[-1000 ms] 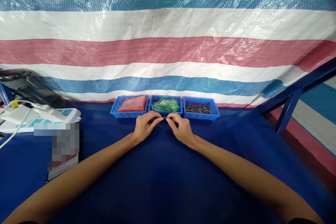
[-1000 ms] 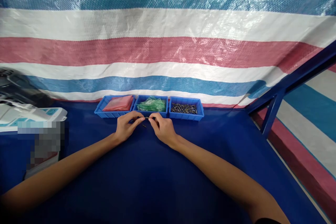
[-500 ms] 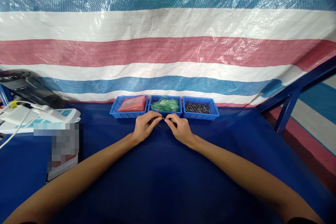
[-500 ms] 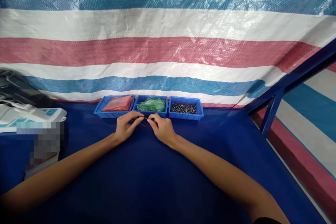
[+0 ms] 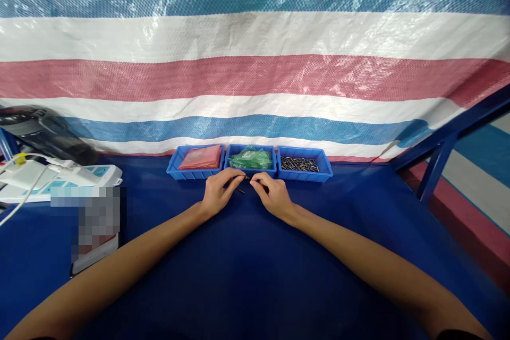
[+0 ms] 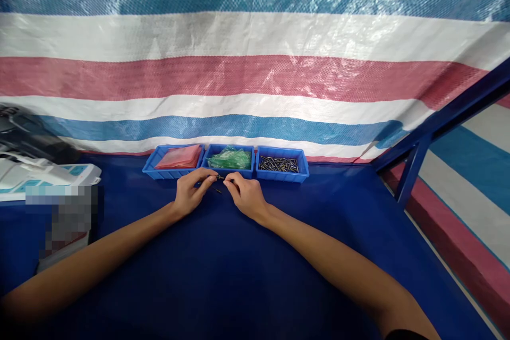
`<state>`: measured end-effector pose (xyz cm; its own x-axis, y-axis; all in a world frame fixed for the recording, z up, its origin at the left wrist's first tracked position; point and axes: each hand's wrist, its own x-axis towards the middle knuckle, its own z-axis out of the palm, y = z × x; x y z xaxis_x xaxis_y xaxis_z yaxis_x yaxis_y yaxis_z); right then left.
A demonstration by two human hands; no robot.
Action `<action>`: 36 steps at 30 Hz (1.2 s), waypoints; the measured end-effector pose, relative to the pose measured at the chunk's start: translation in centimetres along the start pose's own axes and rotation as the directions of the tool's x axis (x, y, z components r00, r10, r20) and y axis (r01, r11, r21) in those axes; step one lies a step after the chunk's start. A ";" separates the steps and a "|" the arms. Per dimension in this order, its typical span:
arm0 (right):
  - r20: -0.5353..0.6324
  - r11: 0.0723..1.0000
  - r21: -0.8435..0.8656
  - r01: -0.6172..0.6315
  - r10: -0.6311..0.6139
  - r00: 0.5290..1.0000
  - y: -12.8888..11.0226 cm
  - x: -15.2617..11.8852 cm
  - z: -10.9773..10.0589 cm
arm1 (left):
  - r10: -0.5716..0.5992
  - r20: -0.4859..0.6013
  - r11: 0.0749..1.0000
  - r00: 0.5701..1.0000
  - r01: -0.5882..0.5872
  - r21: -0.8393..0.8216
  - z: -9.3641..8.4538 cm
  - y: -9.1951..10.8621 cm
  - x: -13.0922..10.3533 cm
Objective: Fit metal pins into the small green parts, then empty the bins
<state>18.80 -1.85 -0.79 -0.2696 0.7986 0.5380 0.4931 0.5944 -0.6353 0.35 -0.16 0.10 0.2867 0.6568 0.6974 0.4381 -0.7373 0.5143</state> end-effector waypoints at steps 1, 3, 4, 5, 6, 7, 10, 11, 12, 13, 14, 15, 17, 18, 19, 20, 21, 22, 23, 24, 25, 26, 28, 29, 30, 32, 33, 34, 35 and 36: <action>-0.002 1.000 0.001 0.002 -0.002 1.000 0.0 0.0 0.0 | -0.003 0.001 1.000 1.000 0.003 -0.007 0.0 0.0 0.0; -0.004 1.000 0.005 0.009 -0.009 1.000 0.0 0.0 0.0 | -0.016 0.008 1.000 1.000 0.016 -0.024 -0.1 0.1 0.0; -0.005 1.000 0.005 0.010 -0.009 1.000 -0.1 0.0 0.0 | -0.027 0.015 0.999 1.000 0.028 -0.033 -0.1 0.1 0.0; -0.004 1.000 0.005 0.010 -0.010 1.000 -0.1 0.0 0.0 | -0.040 0.023 0.998 0.999 0.041 -0.041 -0.1 0.1 0.0; -0.004 1.000 0.004 0.011 -0.011 1.000 -0.1 0.0 0.0 | -0.056 0.033 0.997 0.998 0.057 -0.045 -0.1 0.2 0.0; -0.005 1.000 0.004 0.012 -0.012 1.000 -0.2 0.0 -0.1 | -0.071 0.044 0.996 0.997 0.073 -0.048 -0.2 0.2 -0.1; -0.005 1.000 0.009 0.012 -0.012 1.000 -0.2 0.0 -0.1 | -0.108 0.074 0.992 0.991 0.113 -0.058 -0.2 0.2 -0.1; -0.004 1.000 0.011 0.012 -0.012 1.000 -0.2 0.0 -0.1 | -0.115 0.082 0.990 0.990 0.121 -0.069 -0.2 0.2 -0.1; -0.006 1.000 0.011 0.012 -0.012 1.000 -0.2 0.0 -0.1 | -0.118 0.087 0.989 0.989 0.125 -0.085 -0.2 0.2 -0.1; -0.007 1.000 0.010 0.012 -0.012 1.000 -0.3 0.0 -0.1 | -0.118 0.090 0.987 0.989 0.127 -0.101 -0.1 0.2 -0.1; -0.008 1.000 0.010 0.013 -0.013 1.000 -0.3 0.0 -0.1 | -0.115 0.090 0.985 0.989 0.126 -0.116 -0.1 0.2 -0.1; -0.008 1.000 0.009 0.014 -0.013 1.000 -0.3 0.0 -0.1 | -0.112 0.089 0.984 0.990 0.123 -0.127 -0.1 0.2 -0.1; -0.008 1.000 0.010 0.014 -0.014 1.000 -0.3 0.0 -0.1 | -0.107 0.084 0.984 0.991 0.117 -0.131 -0.1 0.3 -0.1; -0.008 1.000 0.012 0.014 -0.014 1.000 -0.3 0.0 -0.1 | -0.105 0.084 0.985 0.991 0.115 -0.128 -0.1 0.3 -0.1; -0.008 1.000 0.013 0.016 -0.016 1.000 -0.3 0.1 -0.1 | -0.103 0.082 0.986 0.991 0.112 -0.123 -0.1 0.3 -0.1; -0.008 1.000 0.013 0.018 -0.018 1.000 -0.4 0.1 -0.1 | -0.102 0.082 0.987 0.991 0.111 -0.118 -0.1 0.3 -0.1; -0.006 1.000 0.013 0.018 -0.018 1.000 -0.4 0.1 -0.1 | -0.102 0.081 0.987 0.991 0.111 -0.116 -0.2 0.2 -0.1; -0.004 1.000 0.012 0.018 -0.017 1.000 -0.4 0.1 -0.1 | -0.103 0.081 0.987 0.991 0.112 -0.117 -0.2 0.2 -0.1; -0.002 1.000 0.010 0.016 -0.016 1.000 -0.4 0.1 -0.1 | -0.106 0.083 0.986 0.991 0.115 -0.119 -0.1 0.2 -0.2; -0.001 1.000 0.008 0.014 -0.014 1.000 -0.4 0.1 -0.2 | -0.108 0.083 0.985 0.991 0.118 -0.123 -0.1 0.1 -0.2; 0.000 1.000 0.008 0.013 -0.013 1.000 -0.4 0.1 -0.2 | -0.109 0.082 0.985 0.991 0.118 -0.123 -0.1 0.1 -0.2; 0.002 1.000 0.010 0.013 -0.013 1.000 -0.4 0.1 -0.2 | -0.108 0.080 0.986 0.991 0.117 -0.119 -0.1 0.0 -0.3; 0.004 1.000 0.015 0.012 -0.012 1.000 -0.4 0.1 -0.2 | -0.104 0.071 0.989 0.992 0.110 -0.099 0.0 -0.1 -0.3; 0.006 1.000 0.018 0.009 -0.009 1.000 -0.4 0.1 -0.2 | -0.104 0.066 0.990 0.992 0.109 -0.089 0.0 -0.2 -0.4; 0.006 1.000 0.020 0.007 -0.008 1.000 -0.4 0.1 -0.2 | -0.107 0.063 0.991 0.992 0.112 -0.080 0.0 -0.3 -0.4; 0.003 1.000 0.022 0.008 -0.008 1.000 -0.4 0.1 -0.2 | -0.120 0.062 0.990 0.991 0.125 -0.070 0.1 -0.4 -0.5; 0.001 1.000 0.023 0.010 -0.010 1.000 -0.4 0.1 -0.2 | -0.127 0.062 0.989 0.990 0.131 -0.066 0.1 -0.4 -0.5; -0.001 1.000 0.023 0.012 -0.012 1.000 -0.4 0.1 -0.2 | -0.132 0.060 0.989 0.989 0.136 -0.060 0.0 -0.4 -0.5; -0.001 1.000 0.023 0.014 -0.014 1.000 -0.4 0.1 -0.2 | -0.134 0.058 0.989 0.989 0.137 -0.052 0.0 -0.3 -0.5; -0.001 1.000 0.023 0.015 -0.015 1.000 -0.4 0.1 -0.2 | -0.134 0.055 0.990 0.990 0.136 -0.041 -0.1 -0.3 -0.5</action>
<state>18.75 -2.03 -0.40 -0.2757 0.7895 0.5483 0.4700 0.6083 -0.6396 0.06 -0.27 -0.33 0.2716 0.7572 0.5941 0.4375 -0.6470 0.6245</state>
